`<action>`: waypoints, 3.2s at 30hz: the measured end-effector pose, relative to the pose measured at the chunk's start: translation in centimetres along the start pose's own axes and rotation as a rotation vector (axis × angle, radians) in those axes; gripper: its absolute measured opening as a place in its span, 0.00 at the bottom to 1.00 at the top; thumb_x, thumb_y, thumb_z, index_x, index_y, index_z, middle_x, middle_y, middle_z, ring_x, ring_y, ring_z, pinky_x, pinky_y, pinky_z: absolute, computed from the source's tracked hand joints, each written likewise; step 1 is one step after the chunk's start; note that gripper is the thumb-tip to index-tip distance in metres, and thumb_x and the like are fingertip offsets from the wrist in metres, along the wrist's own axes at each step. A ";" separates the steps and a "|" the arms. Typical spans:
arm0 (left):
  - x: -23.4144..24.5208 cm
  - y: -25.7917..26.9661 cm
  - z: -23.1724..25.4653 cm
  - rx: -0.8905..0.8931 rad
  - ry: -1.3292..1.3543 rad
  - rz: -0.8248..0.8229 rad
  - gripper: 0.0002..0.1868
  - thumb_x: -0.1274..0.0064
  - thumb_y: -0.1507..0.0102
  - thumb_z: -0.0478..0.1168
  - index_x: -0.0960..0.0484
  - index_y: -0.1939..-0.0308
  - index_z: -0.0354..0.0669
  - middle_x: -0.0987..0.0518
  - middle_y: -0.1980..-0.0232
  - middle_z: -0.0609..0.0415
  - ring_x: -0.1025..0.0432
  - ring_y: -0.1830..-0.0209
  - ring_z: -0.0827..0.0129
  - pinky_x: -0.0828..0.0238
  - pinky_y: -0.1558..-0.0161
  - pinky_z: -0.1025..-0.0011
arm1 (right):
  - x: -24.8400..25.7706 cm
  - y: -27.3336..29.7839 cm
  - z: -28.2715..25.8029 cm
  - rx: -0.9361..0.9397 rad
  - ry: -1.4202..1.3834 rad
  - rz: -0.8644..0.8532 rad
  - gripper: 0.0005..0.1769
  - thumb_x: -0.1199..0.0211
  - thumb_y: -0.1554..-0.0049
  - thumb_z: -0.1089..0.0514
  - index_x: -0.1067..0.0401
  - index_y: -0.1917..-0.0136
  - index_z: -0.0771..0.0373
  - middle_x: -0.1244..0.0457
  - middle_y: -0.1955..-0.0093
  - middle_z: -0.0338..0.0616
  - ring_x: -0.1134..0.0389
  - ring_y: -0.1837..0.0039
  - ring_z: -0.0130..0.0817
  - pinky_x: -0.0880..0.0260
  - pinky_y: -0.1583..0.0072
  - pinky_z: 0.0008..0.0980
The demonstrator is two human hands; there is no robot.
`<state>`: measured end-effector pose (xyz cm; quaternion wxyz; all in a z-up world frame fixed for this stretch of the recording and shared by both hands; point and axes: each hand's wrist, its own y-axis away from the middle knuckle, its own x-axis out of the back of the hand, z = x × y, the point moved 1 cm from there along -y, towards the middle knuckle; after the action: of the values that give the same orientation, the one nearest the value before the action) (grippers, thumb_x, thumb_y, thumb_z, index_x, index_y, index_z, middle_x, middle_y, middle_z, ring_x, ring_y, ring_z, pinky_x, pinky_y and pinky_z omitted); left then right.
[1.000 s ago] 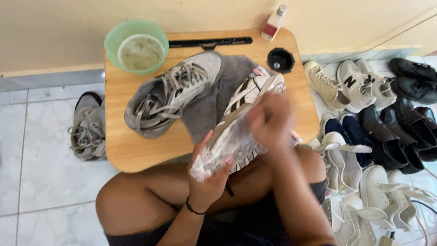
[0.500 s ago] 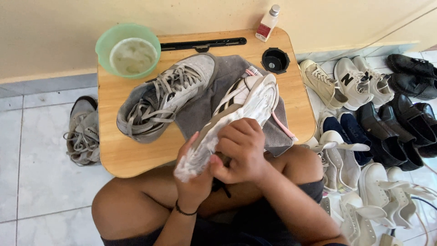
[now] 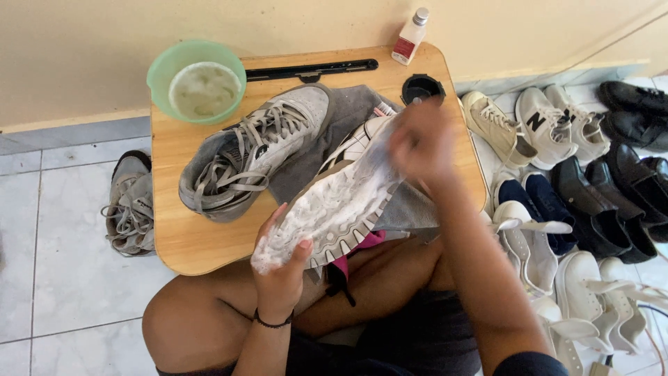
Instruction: Cleaning the crevices of a shoe sole using a brush, cleaning solution, and a cloth.
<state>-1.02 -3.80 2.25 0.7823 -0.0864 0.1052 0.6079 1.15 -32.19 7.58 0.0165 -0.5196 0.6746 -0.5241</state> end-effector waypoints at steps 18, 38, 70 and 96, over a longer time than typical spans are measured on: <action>0.4 -1.0 -2.5 0.064 0.212 0.108 0.35 0.40 0.44 0.39 0.32 0.34 0.32 0.26 0.37 0.42 0.30 0.37 0.62 0.34 0.34 0.66 | -3.1 -0.8 -4.2 -0.676 0.843 -0.535 0.11 0.30 0.70 0.41 0.28 0.76 0.43 0.34 0.71 0.36 0.30 0.64 0.43 0.40 0.69 0.43; 0.3 -1.3 -4.4 0.004 0.277 0.117 0.36 0.40 0.43 0.34 0.35 0.32 0.29 0.23 0.41 0.37 0.28 0.39 0.58 0.28 0.40 0.58 | 0.6 1.1 3.2 -0.069 0.473 0.129 0.17 0.39 0.47 0.58 0.41 0.74 0.56 0.49 0.76 0.40 0.44 0.71 0.47 0.48 0.64 0.39; -0.4 -1.0 -1.3 0.170 0.404 0.124 0.35 0.40 0.42 0.37 0.34 0.32 0.38 0.21 0.45 0.38 0.23 0.50 0.53 0.18 0.60 0.59 | -1.8 1.1 1.1 0.111 0.036 -0.036 0.14 0.41 0.45 0.50 0.33 0.71 0.51 0.46 0.73 0.35 0.45 0.70 0.39 0.44 0.62 0.39; -0.7 0.0 -1.6 0.109 0.091 0.065 0.35 0.43 0.40 0.34 0.37 0.29 0.33 0.25 0.38 0.36 0.33 0.36 0.55 0.38 0.33 0.52 | -6.0 5.6 -7.2 -0.101 0.229 0.161 0.16 0.43 0.48 0.45 0.35 0.75 0.48 0.41 0.73 0.33 0.39 0.68 0.38 0.43 0.59 0.35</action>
<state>-1.27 -4.84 0.88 0.7599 -0.0679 0.1764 0.6220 -4.03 -23.45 3.62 -0.0448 -0.4008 0.7372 -0.5421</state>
